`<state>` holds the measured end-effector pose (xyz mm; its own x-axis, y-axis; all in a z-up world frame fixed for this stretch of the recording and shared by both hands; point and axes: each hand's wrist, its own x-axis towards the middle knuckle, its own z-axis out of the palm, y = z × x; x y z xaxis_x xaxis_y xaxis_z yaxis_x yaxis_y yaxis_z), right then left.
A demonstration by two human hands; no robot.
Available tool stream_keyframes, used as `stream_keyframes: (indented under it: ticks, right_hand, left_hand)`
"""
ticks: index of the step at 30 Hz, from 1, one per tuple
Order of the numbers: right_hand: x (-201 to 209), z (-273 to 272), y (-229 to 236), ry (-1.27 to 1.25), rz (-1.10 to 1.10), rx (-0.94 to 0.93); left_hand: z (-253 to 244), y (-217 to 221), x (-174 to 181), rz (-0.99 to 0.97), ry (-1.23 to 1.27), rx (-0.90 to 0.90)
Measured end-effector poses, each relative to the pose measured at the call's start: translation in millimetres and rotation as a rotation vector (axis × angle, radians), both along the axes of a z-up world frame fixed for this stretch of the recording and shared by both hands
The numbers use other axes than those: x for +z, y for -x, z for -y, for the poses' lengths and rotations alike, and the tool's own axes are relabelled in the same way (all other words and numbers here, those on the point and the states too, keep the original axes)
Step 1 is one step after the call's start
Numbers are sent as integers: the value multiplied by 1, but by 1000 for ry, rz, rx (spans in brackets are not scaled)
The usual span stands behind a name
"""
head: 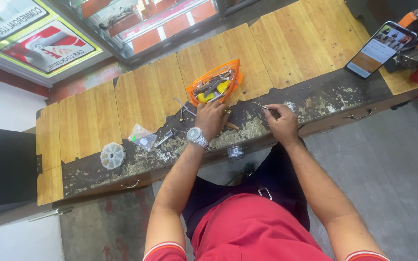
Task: A locksmith reassembles a lock cylinder by manually inserting small pins into the plug chambers at a workbench.
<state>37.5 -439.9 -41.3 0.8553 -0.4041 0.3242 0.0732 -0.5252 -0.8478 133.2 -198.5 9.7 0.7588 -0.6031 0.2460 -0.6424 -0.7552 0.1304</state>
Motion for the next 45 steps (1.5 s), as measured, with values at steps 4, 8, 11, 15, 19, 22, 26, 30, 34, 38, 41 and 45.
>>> stream_keyframes:
  ticks: [4, 8, 11, 15, 19, 22, 26, 30, 34, 38, 41, 45]
  right_hand:
    - [20, -3, 21, -78, -99, 48]
    - [55, -25, 47, 14, -45, 168]
    - [80, -45, 57, -16, 11, 253]
    - [94, -61, 60, -56, 34, 324]
    - [102, -66, 60, -40, 15, 372]
    - [108, -70, 59, -14, -2, 414]
    - [120, -71, 59, 16, -81, 492]
    - [144, -71, 60, 41, -133, 547]
    - [143, -67, 60, 27, -140, 564]
    - [146, -68, 64, 38, -133, 580]
    - [147, -71, 67, 36, -105, 572]
    - [141, -70, 68, 8, -57, 541]
  left_hand:
    - [-9, 32, 21, 16, 254, -82]
    - [-17, 72, 49, -5, 498, -48]
    - [-23, 87, 54, 40, 618, -52]
    - [-30, 100, 57, 103, 737, -39]
    - [-40, 107, 62, 123, 791, -1]
    - [-48, 110, 60, 133, 790, -13]
    - [-59, 113, 58, 17, 766, -89]
    - [-64, 118, 64, -52, 747, -152]
    - [-65, 124, 72, -62, 750, -155]
    - [-66, 128, 76, -54, 753, -137]
    - [-67, 128, 78, -54, 757, -146]
    - [-66, 130, 81, -106, 809, -117]
